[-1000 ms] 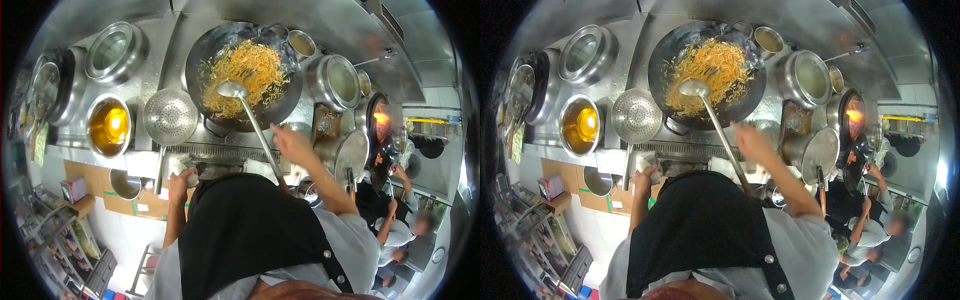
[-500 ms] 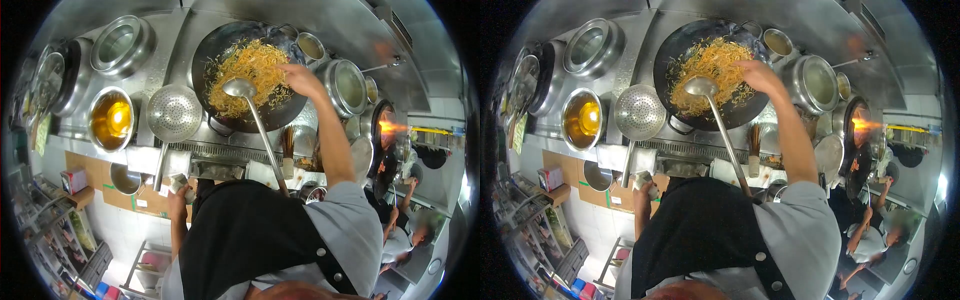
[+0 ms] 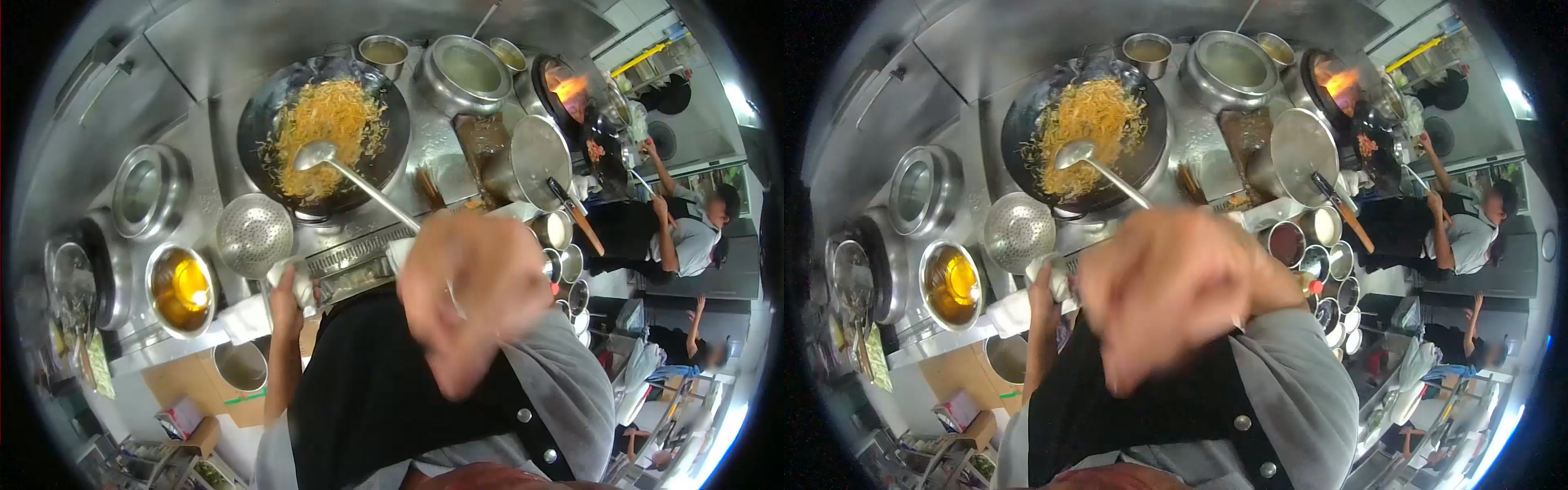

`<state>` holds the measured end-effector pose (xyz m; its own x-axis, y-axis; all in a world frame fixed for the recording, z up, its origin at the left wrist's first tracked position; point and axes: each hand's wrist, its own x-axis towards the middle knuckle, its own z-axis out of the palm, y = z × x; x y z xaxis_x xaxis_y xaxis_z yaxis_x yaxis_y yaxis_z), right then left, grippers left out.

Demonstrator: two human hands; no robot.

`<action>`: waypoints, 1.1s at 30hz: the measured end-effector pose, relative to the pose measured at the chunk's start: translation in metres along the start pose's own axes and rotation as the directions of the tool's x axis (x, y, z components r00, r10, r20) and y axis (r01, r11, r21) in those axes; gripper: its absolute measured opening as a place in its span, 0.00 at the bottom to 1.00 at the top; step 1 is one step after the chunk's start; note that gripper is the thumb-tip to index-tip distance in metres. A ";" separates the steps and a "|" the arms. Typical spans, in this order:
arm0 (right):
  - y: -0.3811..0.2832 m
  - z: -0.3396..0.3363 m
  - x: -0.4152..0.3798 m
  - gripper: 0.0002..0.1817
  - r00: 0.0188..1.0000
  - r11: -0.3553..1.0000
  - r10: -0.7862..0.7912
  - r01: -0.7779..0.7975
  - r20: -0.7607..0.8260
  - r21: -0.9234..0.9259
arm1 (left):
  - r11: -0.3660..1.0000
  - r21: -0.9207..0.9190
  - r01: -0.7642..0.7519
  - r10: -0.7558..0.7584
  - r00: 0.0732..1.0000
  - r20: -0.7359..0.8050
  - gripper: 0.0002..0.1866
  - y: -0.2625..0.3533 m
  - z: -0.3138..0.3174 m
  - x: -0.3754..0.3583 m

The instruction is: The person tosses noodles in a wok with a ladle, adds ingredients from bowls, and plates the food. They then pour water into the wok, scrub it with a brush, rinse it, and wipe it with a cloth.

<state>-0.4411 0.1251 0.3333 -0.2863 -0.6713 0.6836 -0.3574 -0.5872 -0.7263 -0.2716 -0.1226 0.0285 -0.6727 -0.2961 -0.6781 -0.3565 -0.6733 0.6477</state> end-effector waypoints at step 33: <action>0.128 0.018 -0.222 0.46 0.458 0.228 0.816 -0.816 -0.352 -0.531 | 0.997 -0.064 -0.047 0.060 0.975 0.216 0.03 0.016 0.056 0.085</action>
<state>-0.4071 0.1901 0.0873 -0.7361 -0.6271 -0.2547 -0.3202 0.6542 -0.6852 -0.3711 -0.1208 0.0008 -0.8167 -0.1827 -0.5473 -0.2824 -0.7007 0.6552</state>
